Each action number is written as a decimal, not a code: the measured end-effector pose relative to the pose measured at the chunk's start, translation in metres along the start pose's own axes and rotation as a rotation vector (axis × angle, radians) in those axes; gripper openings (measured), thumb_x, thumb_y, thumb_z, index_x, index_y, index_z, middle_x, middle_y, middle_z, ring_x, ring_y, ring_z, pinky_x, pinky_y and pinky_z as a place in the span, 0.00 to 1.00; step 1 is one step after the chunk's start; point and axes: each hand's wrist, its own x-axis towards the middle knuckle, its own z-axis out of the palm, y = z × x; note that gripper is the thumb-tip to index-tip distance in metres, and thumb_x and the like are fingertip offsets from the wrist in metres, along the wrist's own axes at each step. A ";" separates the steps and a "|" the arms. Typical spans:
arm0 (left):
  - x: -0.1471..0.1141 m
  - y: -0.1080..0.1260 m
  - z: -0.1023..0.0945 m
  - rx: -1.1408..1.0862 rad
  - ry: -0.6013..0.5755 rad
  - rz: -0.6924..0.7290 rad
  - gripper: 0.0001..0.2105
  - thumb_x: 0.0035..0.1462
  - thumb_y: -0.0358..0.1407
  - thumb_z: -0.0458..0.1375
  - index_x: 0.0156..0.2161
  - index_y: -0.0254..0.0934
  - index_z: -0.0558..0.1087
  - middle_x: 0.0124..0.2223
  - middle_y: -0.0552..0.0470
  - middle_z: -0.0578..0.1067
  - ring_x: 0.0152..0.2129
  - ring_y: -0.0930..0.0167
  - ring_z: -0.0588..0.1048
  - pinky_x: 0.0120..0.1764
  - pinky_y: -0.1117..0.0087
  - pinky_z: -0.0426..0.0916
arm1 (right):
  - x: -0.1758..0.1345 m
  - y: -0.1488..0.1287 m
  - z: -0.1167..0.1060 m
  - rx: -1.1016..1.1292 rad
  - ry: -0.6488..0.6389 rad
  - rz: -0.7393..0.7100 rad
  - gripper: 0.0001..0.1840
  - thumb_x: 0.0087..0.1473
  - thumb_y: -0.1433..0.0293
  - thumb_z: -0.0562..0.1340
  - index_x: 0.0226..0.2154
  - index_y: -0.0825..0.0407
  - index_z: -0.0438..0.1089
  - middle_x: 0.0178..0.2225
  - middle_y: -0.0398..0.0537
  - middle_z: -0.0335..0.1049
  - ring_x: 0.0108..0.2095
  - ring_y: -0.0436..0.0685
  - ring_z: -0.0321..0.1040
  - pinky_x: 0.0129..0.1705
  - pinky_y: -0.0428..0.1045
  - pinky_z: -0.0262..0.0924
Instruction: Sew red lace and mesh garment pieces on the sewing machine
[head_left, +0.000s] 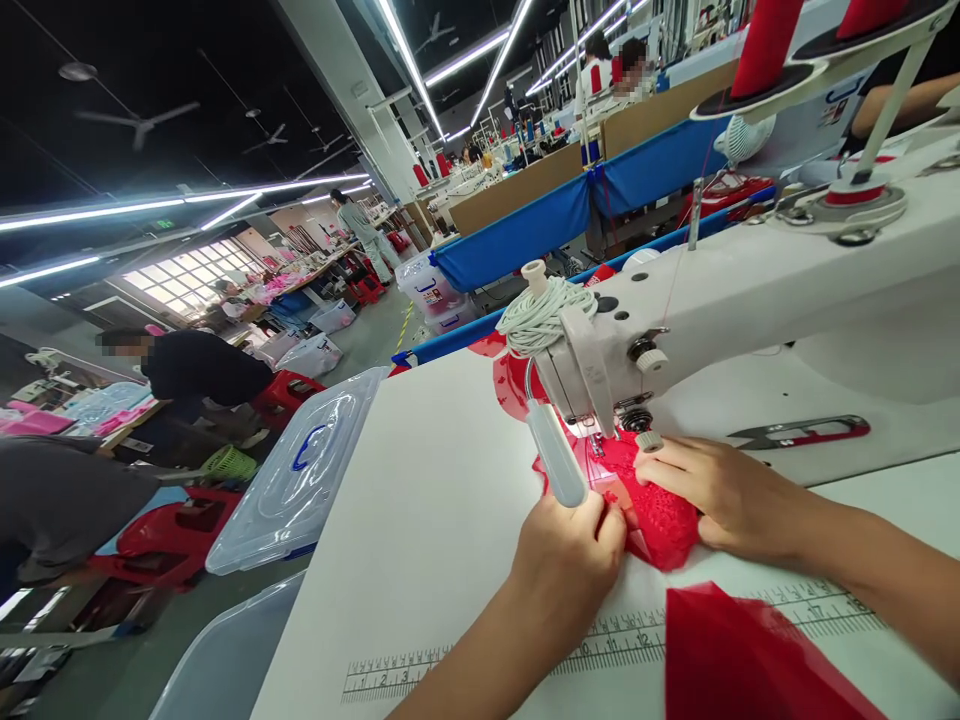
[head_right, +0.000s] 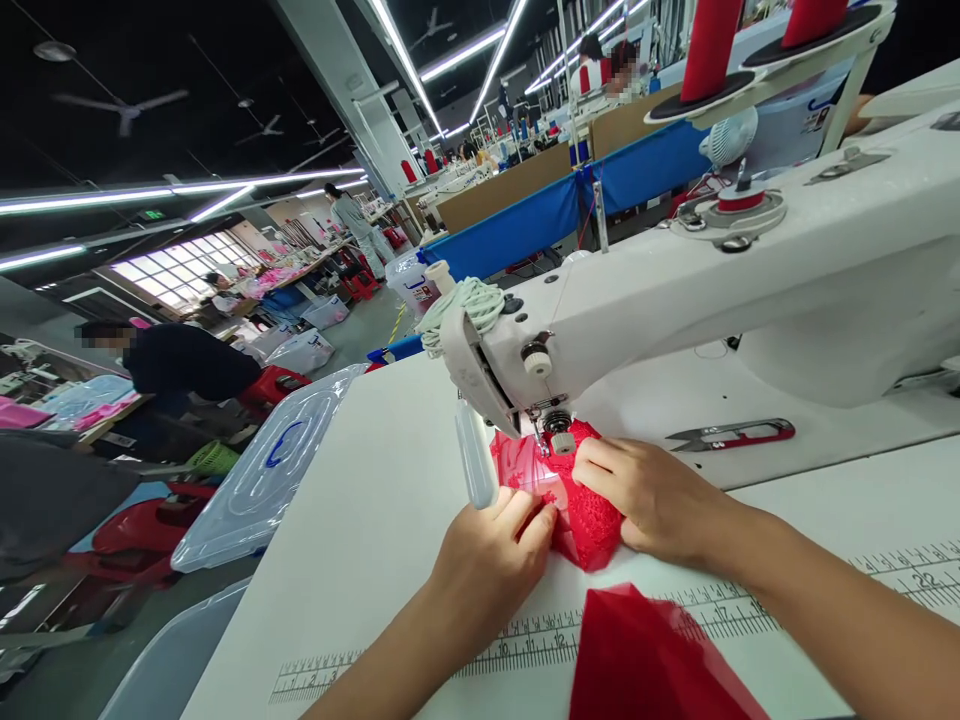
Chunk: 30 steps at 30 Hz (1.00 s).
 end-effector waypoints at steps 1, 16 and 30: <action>0.000 0.001 0.000 0.007 0.001 0.010 0.11 0.56 0.20 0.51 0.28 0.37 0.68 0.25 0.53 0.67 0.19 0.72 0.66 0.19 0.69 0.54 | 0.001 -0.001 -0.001 -0.005 -0.010 -0.010 0.16 0.38 0.84 0.54 0.29 0.49 0.63 0.30 0.45 0.65 0.29 0.56 0.61 0.30 0.49 0.57; 0.016 -0.025 -0.003 -0.512 -0.201 -0.177 0.12 0.59 0.27 0.51 0.47 0.37 0.69 0.37 0.49 0.74 0.33 0.67 0.73 0.34 0.67 0.71 | 0.004 -0.007 0.009 0.100 0.066 0.044 0.12 0.63 0.68 0.54 0.28 0.49 0.64 0.27 0.42 0.66 0.24 0.51 0.59 0.26 0.47 0.49; 0.043 -0.035 -0.012 -0.693 -0.341 -0.360 0.07 0.50 0.29 0.61 0.34 0.39 0.66 0.30 0.57 0.69 0.29 0.70 0.69 0.30 0.72 0.65 | 0.006 0.001 0.010 0.374 0.167 0.254 0.13 0.58 0.60 0.55 0.25 0.48 0.62 0.21 0.40 0.63 0.21 0.52 0.58 0.24 0.47 0.52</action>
